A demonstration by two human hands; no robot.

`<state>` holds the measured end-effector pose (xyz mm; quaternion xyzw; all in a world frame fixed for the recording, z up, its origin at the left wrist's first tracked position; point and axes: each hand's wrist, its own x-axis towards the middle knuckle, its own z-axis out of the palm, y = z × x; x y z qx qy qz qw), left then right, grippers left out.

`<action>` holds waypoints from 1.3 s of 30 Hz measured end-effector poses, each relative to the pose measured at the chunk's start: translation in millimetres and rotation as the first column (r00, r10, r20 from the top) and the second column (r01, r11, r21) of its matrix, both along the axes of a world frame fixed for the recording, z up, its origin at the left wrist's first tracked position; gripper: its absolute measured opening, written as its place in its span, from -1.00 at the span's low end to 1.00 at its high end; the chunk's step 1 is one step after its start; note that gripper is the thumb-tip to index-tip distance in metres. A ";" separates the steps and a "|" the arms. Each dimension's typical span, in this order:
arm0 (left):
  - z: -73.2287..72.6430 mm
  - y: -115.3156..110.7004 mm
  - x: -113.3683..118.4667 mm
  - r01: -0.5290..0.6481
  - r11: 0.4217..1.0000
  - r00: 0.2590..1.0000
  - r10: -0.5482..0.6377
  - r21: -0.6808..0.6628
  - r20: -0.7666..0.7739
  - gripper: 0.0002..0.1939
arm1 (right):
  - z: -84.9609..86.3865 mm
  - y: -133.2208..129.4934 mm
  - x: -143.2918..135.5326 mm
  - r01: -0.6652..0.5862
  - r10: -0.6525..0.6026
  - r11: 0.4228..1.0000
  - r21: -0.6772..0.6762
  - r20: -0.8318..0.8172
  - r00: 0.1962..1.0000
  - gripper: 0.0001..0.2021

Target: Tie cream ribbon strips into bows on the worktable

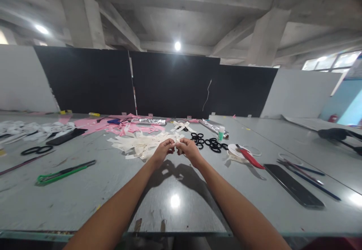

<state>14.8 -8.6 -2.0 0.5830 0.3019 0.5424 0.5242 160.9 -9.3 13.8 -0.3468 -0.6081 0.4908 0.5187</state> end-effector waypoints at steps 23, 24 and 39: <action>5.0 -0.4 3.2 -0.095 0.994 0.960 0.108 -0.062 0.260 -0.79 | 3.4 0.1 2.8 -0.055 0.036 0.993 -0.105 -0.172 0.984 -0.62; 4.8 0.1 2.3 -0.100 0.994 0.960 0.110 -0.050 0.258 -0.79 | 2.5 0.1 2.5 -0.092 0.066 0.987 -0.130 -0.189 0.980 -0.59; -1.0 6.6 -0.4 -0.198 0.976 0.946 0.214 -0.089 0.244 -0.81 | -5.5 10.1 -2.9 -0.011 0.014 1.000 0.020 -0.117 0.993 -0.64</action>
